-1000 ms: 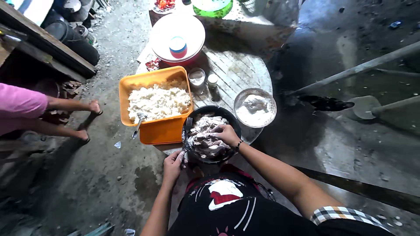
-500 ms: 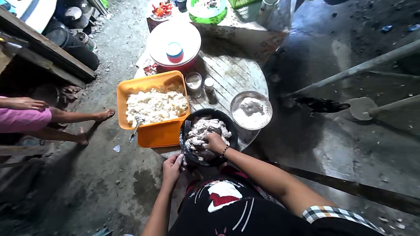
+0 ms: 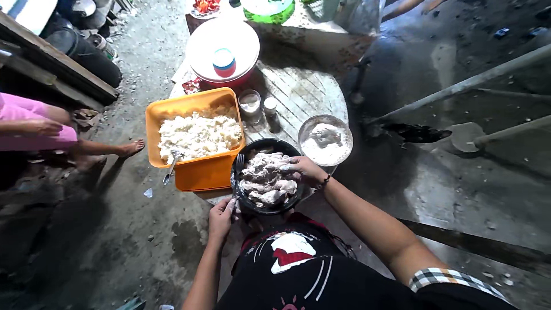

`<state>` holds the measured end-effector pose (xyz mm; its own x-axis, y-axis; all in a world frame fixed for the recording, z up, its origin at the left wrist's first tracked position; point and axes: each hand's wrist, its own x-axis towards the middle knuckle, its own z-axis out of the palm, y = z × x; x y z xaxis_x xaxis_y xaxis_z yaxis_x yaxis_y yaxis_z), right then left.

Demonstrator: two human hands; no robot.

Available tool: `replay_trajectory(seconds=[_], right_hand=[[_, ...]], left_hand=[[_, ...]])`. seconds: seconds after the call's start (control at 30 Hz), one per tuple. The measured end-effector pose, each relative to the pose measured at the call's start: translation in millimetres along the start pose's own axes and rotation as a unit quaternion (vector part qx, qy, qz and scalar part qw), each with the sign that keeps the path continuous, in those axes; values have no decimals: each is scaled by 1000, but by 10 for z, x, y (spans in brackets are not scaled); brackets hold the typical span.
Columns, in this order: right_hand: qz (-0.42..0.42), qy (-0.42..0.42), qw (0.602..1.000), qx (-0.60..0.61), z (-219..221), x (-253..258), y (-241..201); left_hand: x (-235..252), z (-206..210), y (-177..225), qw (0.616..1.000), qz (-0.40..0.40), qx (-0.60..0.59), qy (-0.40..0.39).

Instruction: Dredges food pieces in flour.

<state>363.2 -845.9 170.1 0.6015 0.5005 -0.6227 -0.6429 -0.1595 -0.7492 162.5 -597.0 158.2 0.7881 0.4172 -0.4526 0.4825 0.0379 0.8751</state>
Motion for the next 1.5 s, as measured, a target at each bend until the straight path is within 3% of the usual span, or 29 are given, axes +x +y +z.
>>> replay_trajectory(seconds=[0.2, 0.37, 0.57, 0.7, 0.77, 0.9, 1.17, 1.43, 1.5], right_hand=[[-80, 71, 992, -69, -657, -378, -220], [-74, 172, 972, -142, -1246, -495, -359], [-27, 287, 900, -328, -1735, -281, -288], [-19, 314, 841, -440, -1617, 45, -77], [-15, 305, 843, -444, -1501, 245, 72], [-2, 312, 890, -333, -1333, 512, 299], [-6, 235, 805, -544, -1197, 563, 396], [18, 186, 791, -583, -1346, 608, 378], [31, 196, 809, -553, -1374, 610, 296]], left_hand=[[38, 103, 48, 1000, 11, 6, -16], [71, 181, 37, 1000, 14, 6, -26], [75, 229, 18, 999, 18, 9, -26], [46, 242, 31, 999, 11, 17, -25], [36, 242, 26, 999, 11, 22, -24], [11, 247, 13, 1000, 7, 24, -15], [-18, 250, 13, 999, -12, 32, -7], [23, 291, 32, 1000, -8, 23, -8], [31, 296, 50, 1000, -10, 22, -5]])
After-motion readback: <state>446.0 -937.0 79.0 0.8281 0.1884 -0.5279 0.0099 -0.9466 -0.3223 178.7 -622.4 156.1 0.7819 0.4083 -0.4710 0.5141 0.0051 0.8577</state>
